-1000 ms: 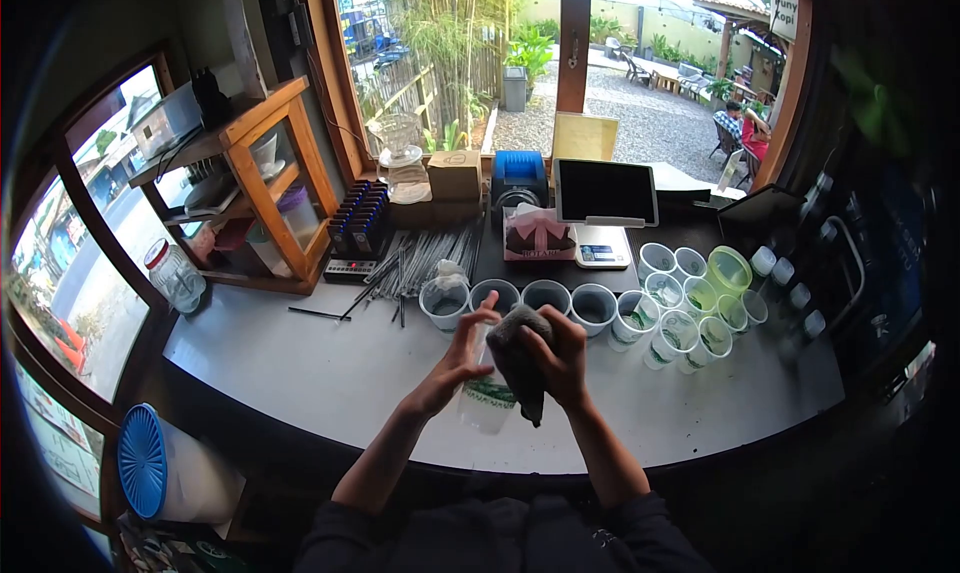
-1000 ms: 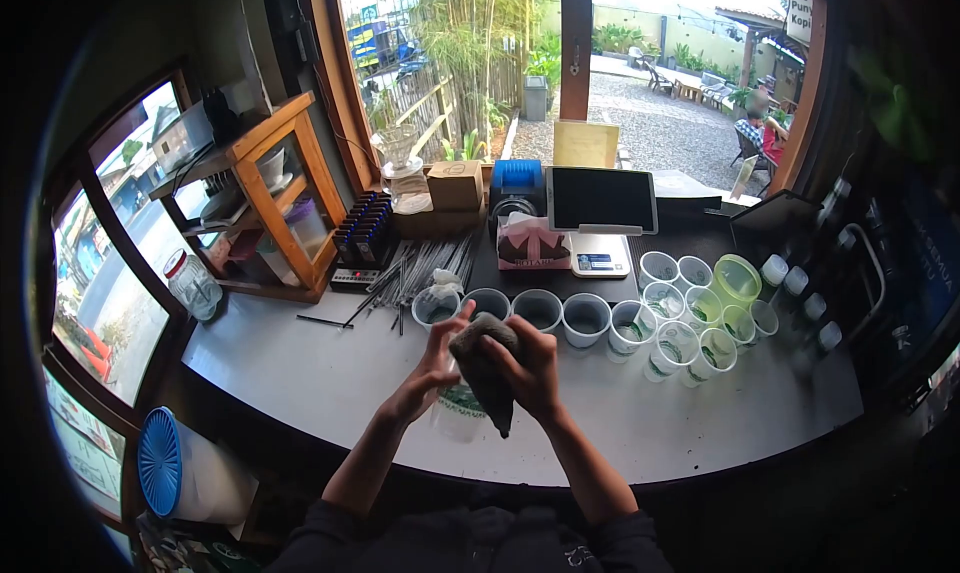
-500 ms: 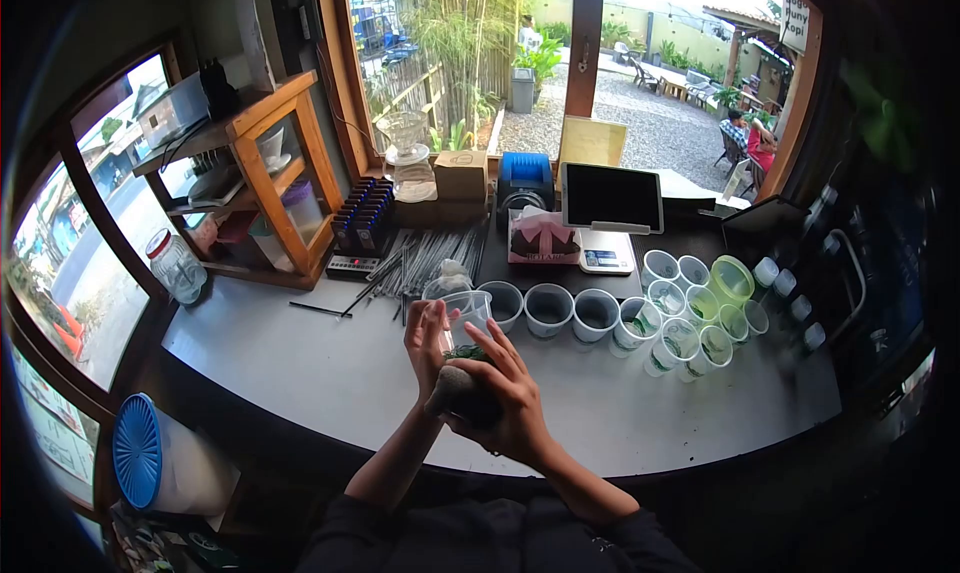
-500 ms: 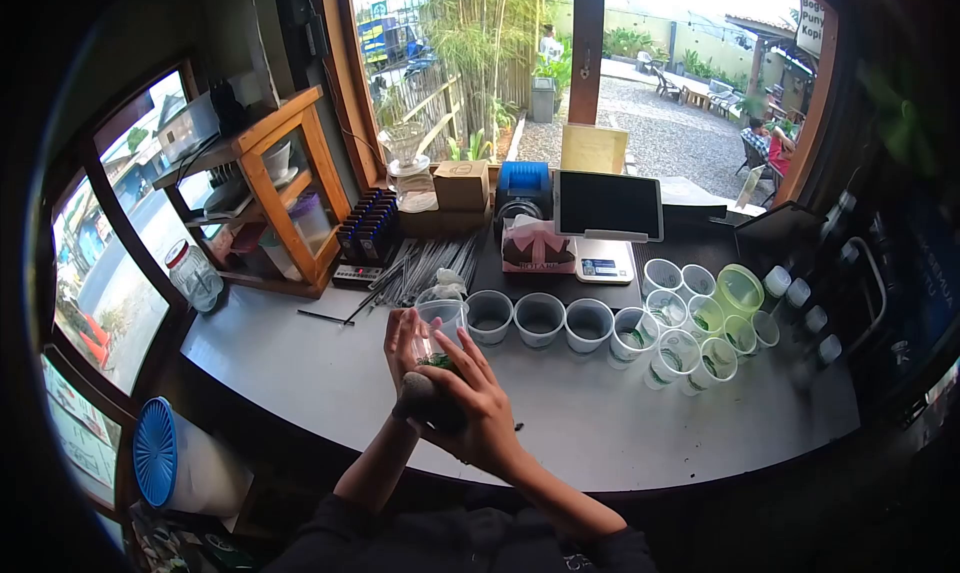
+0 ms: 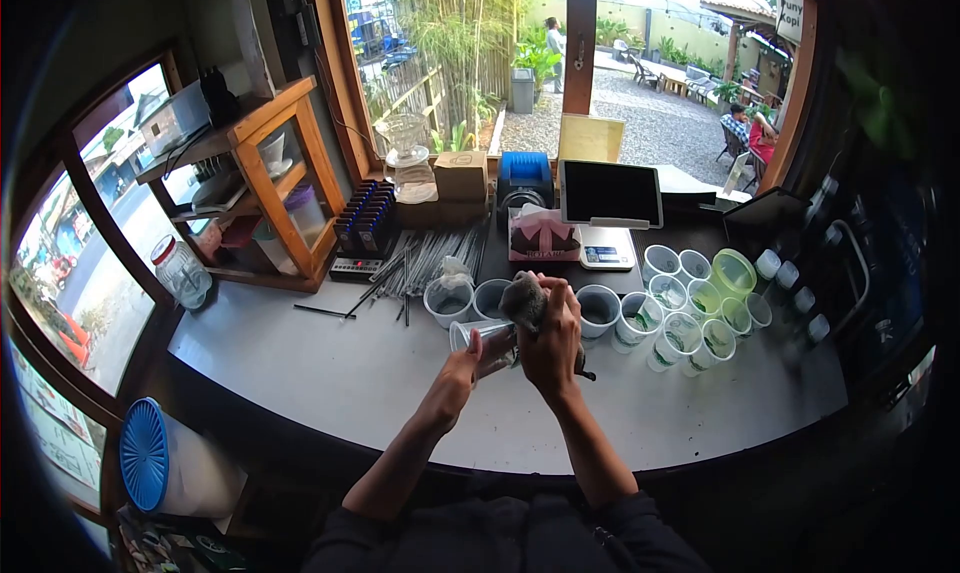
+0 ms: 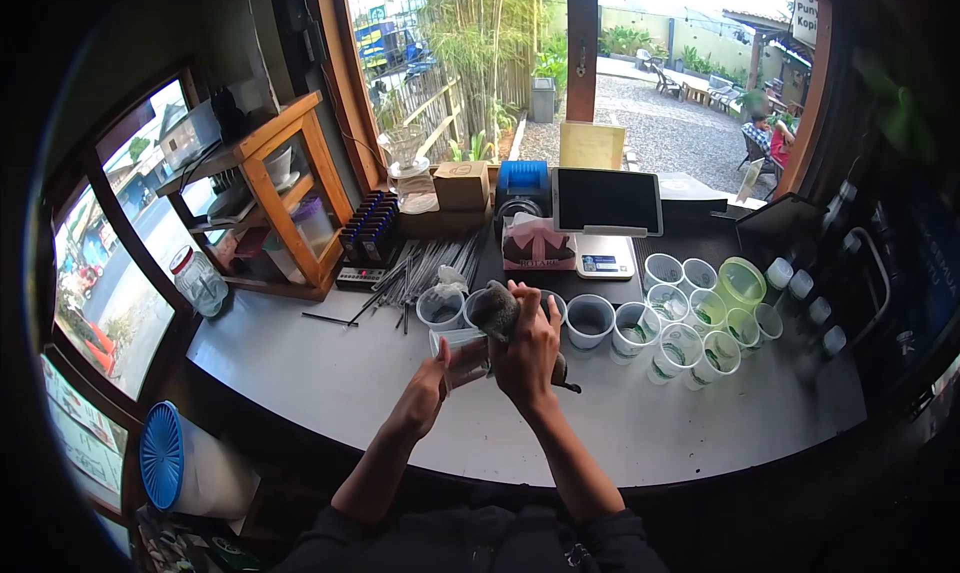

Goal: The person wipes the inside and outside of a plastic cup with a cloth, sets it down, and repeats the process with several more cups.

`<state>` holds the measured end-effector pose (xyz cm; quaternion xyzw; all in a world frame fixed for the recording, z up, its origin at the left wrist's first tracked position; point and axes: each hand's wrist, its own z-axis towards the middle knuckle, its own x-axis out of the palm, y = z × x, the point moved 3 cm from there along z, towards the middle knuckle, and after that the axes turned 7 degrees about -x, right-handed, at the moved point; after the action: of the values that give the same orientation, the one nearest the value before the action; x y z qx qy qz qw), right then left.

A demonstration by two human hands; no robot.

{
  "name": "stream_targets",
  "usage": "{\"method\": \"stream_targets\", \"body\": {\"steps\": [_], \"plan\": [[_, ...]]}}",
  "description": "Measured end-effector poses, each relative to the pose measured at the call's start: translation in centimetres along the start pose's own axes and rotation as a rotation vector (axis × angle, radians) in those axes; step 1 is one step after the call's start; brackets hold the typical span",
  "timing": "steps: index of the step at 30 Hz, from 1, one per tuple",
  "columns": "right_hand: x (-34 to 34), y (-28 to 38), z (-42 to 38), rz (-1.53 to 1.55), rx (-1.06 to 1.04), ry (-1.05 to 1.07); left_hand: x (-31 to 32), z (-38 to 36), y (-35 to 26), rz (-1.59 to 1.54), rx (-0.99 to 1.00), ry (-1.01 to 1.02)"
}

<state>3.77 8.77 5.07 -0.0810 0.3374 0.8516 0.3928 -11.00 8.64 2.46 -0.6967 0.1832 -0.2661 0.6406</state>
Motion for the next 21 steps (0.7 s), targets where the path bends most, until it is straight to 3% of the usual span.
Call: {"method": "stream_targets", "body": {"steps": [2,4,5,7,9,12,14,19,21], "plan": [[1.0,1.0,-0.5,-0.03,-0.207,-0.058,0.6,0.3,0.8,-0.242,-0.038,0.005],[2.2,3.6,-1.6,0.215,-0.239,0.022,1.0,0.3,1.2,-0.459,-0.043,-0.086],[2.4,4.1,-2.4,0.292,-0.303,0.021,-0.9,0.9,2.3,-0.629,-0.058,0.086],[3.1,4.9,-4.3,0.359,-0.386,0.018,-0.9,0.9,-0.6,-0.888,0.112,0.255],[4.1,4.3,-5.5,0.287,-0.407,-0.063,0.1,0.5,-3.0,-0.895,0.274,0.353],[3.1,2.4,-3.2,0.2,-0.283,-0.506,1.1,0.0,-2.6,-0.558,0.19,0.137],[1.2,2.7,-0.2,0.354,-0.128,-0.653,0.9,0.2,-1.5,-0.53,0.208,0.198],[0.0,0.7,1.8,0.802,0.119,-0.452,1.3,-0.9,0.1,-0.622,0.185,0.24],[0.8,1.2,1.1,0.811,0.14,-0.513,2.1,-1.2,0.3,-1.863,-0.036,0.471]]}}
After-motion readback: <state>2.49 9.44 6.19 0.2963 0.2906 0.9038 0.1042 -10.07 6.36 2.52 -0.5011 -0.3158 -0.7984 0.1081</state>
